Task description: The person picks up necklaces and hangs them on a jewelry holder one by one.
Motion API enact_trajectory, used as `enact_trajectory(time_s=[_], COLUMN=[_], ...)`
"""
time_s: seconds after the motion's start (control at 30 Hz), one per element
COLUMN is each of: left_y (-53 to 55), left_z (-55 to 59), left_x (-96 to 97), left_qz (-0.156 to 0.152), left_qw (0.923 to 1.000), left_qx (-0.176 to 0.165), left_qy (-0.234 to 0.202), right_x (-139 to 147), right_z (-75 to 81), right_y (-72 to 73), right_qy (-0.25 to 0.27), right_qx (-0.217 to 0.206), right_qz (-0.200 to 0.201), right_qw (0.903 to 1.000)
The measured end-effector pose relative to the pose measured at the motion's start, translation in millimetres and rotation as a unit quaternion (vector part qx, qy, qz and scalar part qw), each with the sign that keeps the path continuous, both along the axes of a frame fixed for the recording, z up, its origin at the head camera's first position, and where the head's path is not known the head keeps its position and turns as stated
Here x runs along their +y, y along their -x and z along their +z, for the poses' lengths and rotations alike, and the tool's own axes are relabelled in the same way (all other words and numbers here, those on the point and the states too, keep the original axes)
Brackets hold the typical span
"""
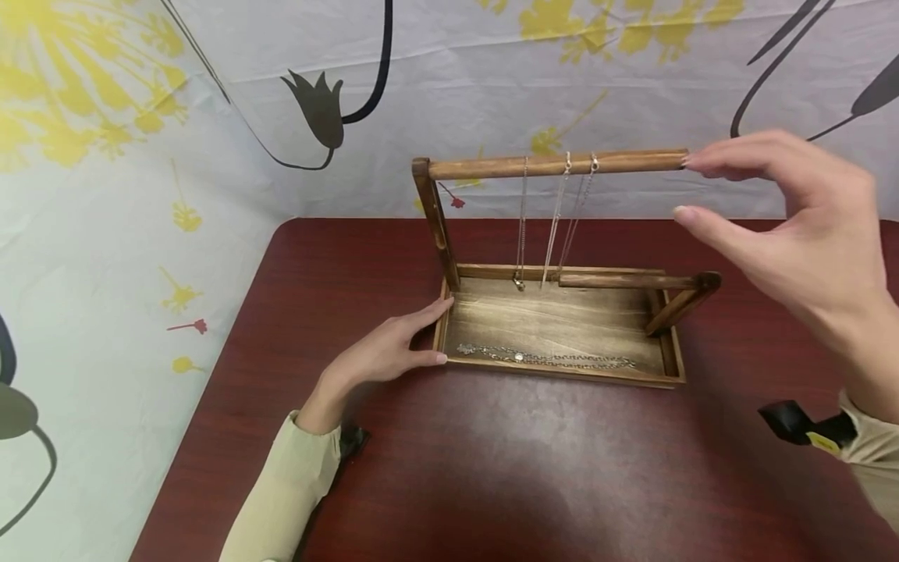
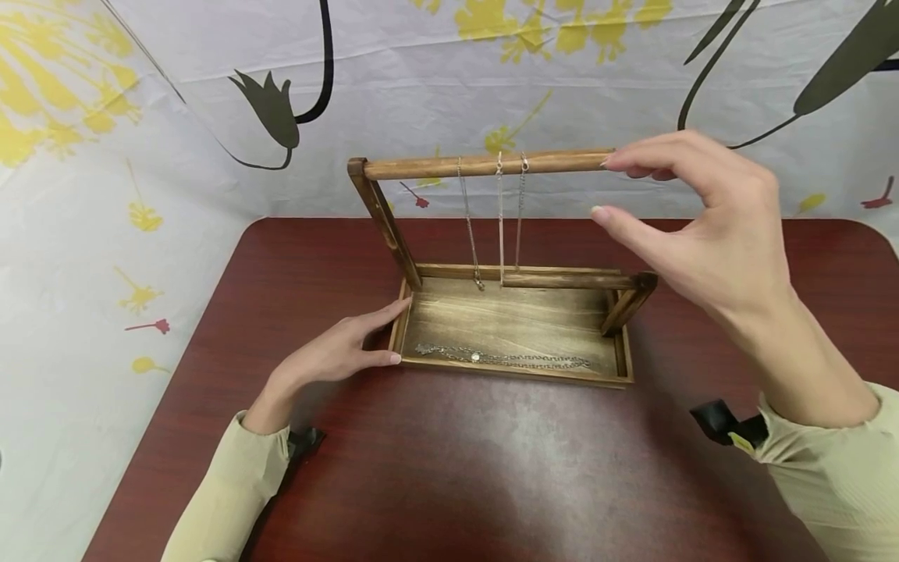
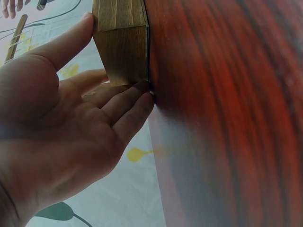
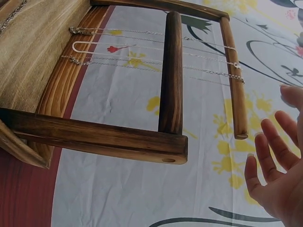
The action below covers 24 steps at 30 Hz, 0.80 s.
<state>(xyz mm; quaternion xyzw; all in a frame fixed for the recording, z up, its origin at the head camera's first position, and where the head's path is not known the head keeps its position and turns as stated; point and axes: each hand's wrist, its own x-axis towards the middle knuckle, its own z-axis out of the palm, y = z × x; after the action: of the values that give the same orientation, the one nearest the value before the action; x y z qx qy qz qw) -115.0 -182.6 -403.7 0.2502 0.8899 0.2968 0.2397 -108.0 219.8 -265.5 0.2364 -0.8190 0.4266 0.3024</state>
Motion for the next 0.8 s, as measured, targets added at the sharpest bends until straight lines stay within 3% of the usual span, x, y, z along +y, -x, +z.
enact_trajectory(time_s=[0.27, 0.5, 0.8], left_y=[-0.4, -0.6, 0.0], left_z=[-0.8, -0.2, -0.9], left_x=[-1.2, -1.9, -2.8], left_qz=[-0.003, -0.001, 0.006], left_qw=[1.0, 1.0, 0.9998], left_qx=[-0.001, 0.0, 0.018], left_qy=[-0.004, -0.008, -0.005], right_x=[2, 1, -1], right_z=[-3.2, -1.4, -6.7], right_y=[-5.8, -17.0, -29.1], right_qy=[0.016, -0.006, 0.015], right_qx=[-0.014, -0.025, -0.01], right_qz=[-0.001, 0.009, 0.032], right_qw=[0.9998, 0.9996, 0.9993])
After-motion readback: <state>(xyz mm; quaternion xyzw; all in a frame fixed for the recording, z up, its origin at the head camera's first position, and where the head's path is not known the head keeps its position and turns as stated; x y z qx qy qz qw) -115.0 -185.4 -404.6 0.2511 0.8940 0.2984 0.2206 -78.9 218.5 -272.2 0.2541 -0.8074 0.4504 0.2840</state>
